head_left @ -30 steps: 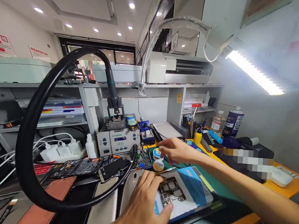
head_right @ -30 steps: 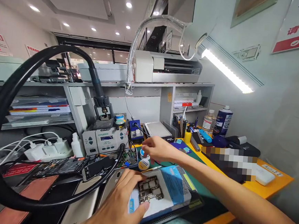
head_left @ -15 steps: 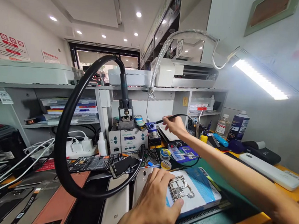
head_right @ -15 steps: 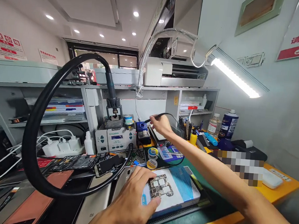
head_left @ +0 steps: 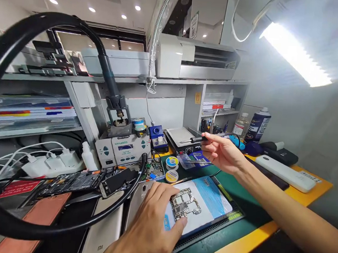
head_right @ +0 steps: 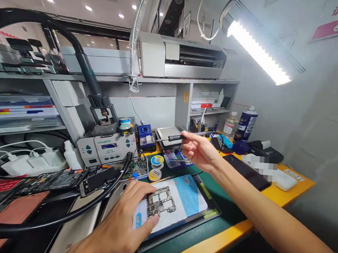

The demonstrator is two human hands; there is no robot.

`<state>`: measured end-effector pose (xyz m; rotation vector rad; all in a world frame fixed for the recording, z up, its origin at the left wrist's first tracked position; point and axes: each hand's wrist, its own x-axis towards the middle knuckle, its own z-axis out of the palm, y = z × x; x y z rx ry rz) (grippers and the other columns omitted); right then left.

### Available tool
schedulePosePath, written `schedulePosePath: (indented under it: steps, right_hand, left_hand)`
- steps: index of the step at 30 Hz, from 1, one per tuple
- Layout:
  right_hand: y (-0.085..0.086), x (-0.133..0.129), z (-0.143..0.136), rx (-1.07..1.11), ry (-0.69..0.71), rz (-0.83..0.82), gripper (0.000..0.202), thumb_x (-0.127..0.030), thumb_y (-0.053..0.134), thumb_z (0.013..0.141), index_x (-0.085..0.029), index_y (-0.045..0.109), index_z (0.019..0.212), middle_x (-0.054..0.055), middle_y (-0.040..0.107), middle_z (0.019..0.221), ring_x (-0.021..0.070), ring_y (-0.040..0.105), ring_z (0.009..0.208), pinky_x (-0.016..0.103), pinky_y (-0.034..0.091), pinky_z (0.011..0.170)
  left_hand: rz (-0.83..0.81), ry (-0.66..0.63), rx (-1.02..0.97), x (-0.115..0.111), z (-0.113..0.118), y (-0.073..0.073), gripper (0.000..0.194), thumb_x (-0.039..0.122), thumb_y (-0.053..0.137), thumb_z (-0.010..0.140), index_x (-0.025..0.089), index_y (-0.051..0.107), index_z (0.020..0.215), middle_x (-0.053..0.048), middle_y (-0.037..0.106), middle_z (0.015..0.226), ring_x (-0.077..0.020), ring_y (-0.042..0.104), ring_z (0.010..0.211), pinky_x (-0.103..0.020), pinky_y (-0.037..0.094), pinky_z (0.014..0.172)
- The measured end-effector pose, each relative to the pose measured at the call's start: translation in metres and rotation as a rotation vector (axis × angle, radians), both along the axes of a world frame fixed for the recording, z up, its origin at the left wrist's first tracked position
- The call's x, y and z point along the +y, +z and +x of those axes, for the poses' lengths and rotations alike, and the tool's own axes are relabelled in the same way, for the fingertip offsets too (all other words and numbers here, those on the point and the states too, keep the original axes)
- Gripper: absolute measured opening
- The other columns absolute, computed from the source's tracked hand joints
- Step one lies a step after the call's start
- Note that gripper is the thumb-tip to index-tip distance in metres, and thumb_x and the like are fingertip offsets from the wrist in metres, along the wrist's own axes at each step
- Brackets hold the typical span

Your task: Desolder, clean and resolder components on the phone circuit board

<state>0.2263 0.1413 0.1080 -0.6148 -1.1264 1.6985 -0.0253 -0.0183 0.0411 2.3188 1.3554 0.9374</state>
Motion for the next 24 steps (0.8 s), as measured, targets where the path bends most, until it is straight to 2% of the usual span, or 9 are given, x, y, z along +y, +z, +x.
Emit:
schedulePosePath:
  steps: [4, 10, 18, 24]
  right_hand:
    - [-0.008, -0.006, 0.003, 0.025, 0.096, -0.113, 0.017, -0.029, 0.072, 0.107, -0.015, 0.071, 0.116, 0.000, 0.072, 0.094, 0.0097, 0.064, 0.063, 0.021, 0.055, 0.052]
    - [-0.011, -0.006, 0.005, 0.061, 0.122, -0.187, 0.013, -0.026, 0.072, 0.108, -0.015, 0.071, 0.112, -0.004, 0.067, 0.083, 0.0063, 0.056, 0.053, 0.017, 0.047, 0.044]
    - [-0.014, -0.010, 0.006, 0.027, 0.160, -0.219, 0.018, -0.026, 0.073, 0.107, -0.015, 0.068, 0.093, -0.008, 0.060, 0.072, 0.0053, 0.051, 0.048, 0.017, 0.045, 0.043]
    - [-0.018, -0.014, 0.000, -0.119, 0.289, -0.266, 0.015, -0.026, 0.073, 0.107, -0.014, 0.071, 0.099, -0.007, 0.062, 0.072, 0.0068, 0.055, 0.051, 0.018, 0.048, 0.045]
  left_hand:
    - [0.001, 0.004, 0.020, 0.001, 0.001, 0.004, 0.036, 0.027, 0.068, 0.090, 0.021, 0.062, 0.125, -0.012, 0.069, 0.124, -0.0315, 0.063, 0.117, -0.056, 0.056, 0.106]
    - [0.037, 0.004, 0.036, 0.004, -0.002, -0.004, 0.035, 0.027, 0.068, 0.092, 0.022, 0.060, 0.126, -0.011, 0.068, 0.124, -0.0313, 0.062, 0.118, -0.056, 0.055, 0.107]
    - [0.085, 0.008, 0.063, 0.001, -0.002, -0.002, 0.038, 0.025, 0.070, 0.090, 0.024, 0.058, 0.127, -0.008, 0.069, 0.124, -0.0290, 0.064, 0.116, -0.051, 0.057, 0.103]
    - [0.129, 0.026, 0.064, 0.002, -0.002, -0.006, 0.041, 0.026, 0.069, 0.093, 0.025, 0.055, 0.131, -0.008, 0.069, 0.125, -0.0285, 0.066, 0.117, -0.050, 0.058, 0.103]
